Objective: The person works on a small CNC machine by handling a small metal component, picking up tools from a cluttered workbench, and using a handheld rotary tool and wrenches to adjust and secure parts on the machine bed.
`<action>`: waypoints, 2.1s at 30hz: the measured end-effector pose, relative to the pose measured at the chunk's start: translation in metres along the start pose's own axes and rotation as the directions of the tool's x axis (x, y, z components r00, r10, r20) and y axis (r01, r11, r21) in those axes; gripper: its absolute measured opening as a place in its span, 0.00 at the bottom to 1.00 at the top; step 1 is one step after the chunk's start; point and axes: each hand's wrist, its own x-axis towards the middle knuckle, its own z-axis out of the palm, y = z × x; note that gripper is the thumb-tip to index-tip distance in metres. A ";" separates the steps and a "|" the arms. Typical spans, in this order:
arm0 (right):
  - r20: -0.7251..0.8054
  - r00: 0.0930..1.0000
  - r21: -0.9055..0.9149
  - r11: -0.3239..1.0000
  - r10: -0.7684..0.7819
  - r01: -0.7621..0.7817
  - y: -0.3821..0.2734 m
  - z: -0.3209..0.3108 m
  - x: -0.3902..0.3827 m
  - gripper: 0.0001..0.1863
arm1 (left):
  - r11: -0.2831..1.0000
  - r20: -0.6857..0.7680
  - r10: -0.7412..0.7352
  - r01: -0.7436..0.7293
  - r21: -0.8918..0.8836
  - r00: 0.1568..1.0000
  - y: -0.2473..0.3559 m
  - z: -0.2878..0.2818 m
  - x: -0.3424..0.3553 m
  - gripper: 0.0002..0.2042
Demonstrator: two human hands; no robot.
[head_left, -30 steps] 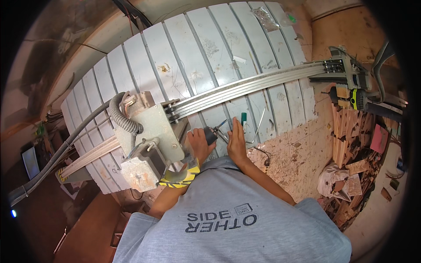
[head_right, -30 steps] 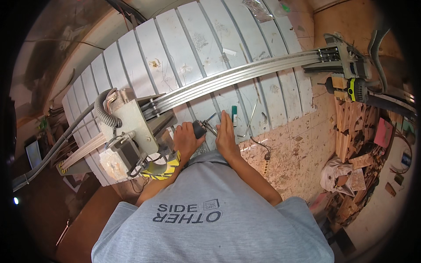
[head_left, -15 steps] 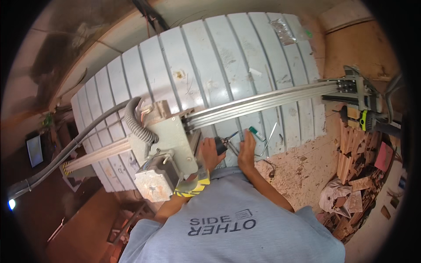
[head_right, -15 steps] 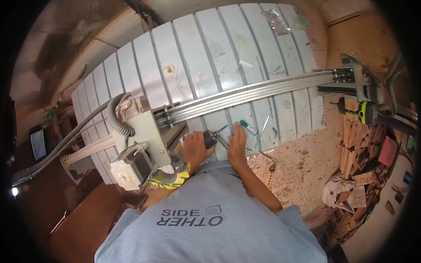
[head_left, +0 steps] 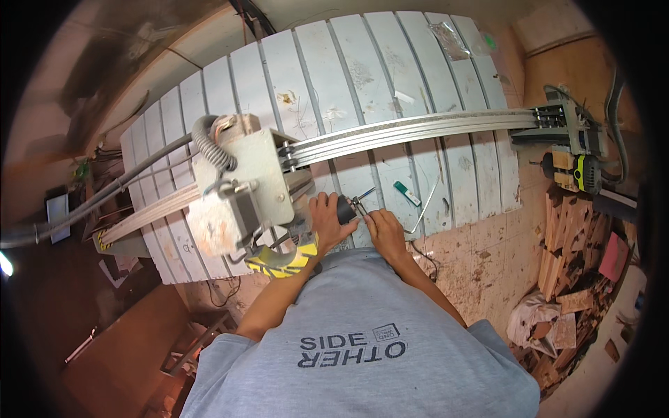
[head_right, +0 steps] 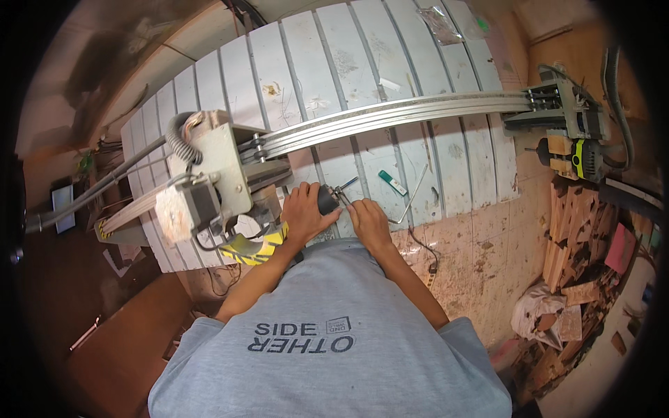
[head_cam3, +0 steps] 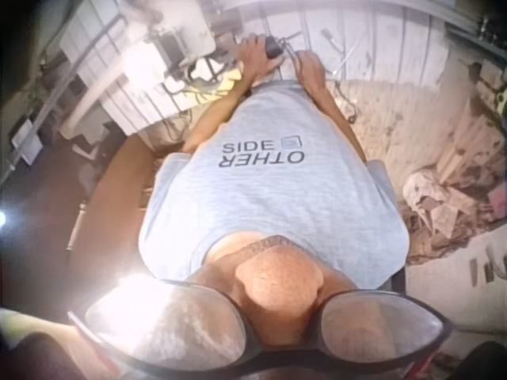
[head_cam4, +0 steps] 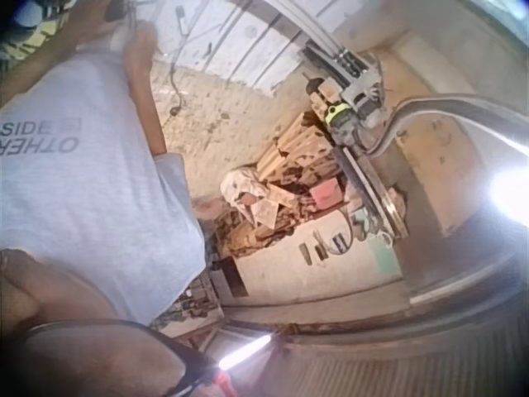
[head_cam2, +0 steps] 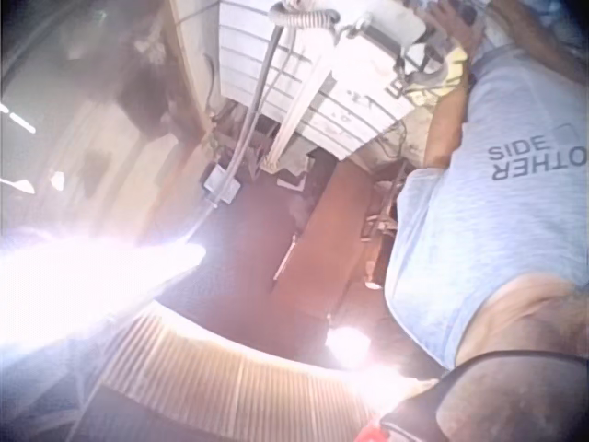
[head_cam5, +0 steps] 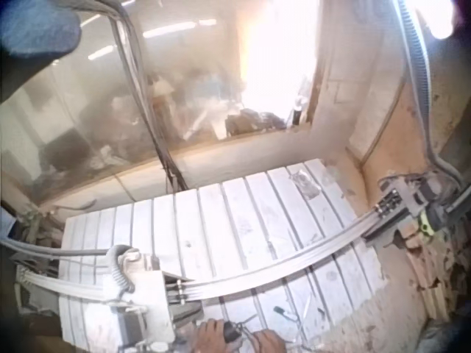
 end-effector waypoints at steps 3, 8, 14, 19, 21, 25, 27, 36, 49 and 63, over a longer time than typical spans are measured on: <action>0.006 0.997 -0.044 0.996 -0.074 0.074 0.007 0.001 0.002 0.08 | 0.999 -0.049 -0.032 0.033 0.012 0.998 0.006 0.000 -0.002 0.35; 0.069 0.993 -0.160 0.981 -0.097 0.107 0.008 -0.002 0.004 0.08 | 0.990 -0.026 -0.112 0.114 0.077 0.993 0.016 0.013 -0.001 0.38; 0.079 0.997 -0.282 0.958 -0.024 0.046 0.004 -0.014 -0.009 0.09 | 0.997 -0.045 -0.080 0.079 -0.018 0.996 0.014 0.020 -0.007 0.36; 0.115 0.993 -0.354 0.932 -0.037 0.076 -0.029 -0.048 0.006 0.11 | 0.992 -0.010 -0.115 0.115 -0.048 0.993 0.015 0.013 -0.009 0.37; 0.126 0.984 -0.401 0.901 -0.123 0.164 -0.029 -0.052 0.016 0.11 | 0.992 -0.015 -0.121 0.120 -0.038 0.993 0.013 0.016 -0.010 0.37; 0.223 0.963 -0.497 0.832 -0.151 0.246 -0.045 -0.064 0.039 0.08 | 0.988 0.009 -0.148 0.148 -0.045 0.989 0.011 0.019 -0.010 0.38; 0.262 0.950 -0.533 0.796 -0.169 0.289 -0.053 -0.065 0.051 0.07 | 0.987 0.014 -0.153 0.153 -0.043 0.988 0.010 0.020 -0.010 0.38; 0.555 0.830 -0.604 0.661 -0.053 0.445 -0.085 -0.061 0.109 0.09 | 0.987 0.068 -0.158 0.160 -0.026 0.985 0.010 0.018 -0.009 0.39; 0.712 0.697 -0.601 0.587 0.085 0.543 -0.107 -0.038 0.140 0.10 | 0.988 0.062 -0.156 0.156 0.013 0.986 0.012 0.015 -0.011 0.41; 0.798 0.468 -0.600 0.577 0.380 0.554 -0.110 0.004 0.185 0.06 | 0.979 0.110 -0.204 0.201 0.035 0.973 0.020 0.006 -0.012 0.42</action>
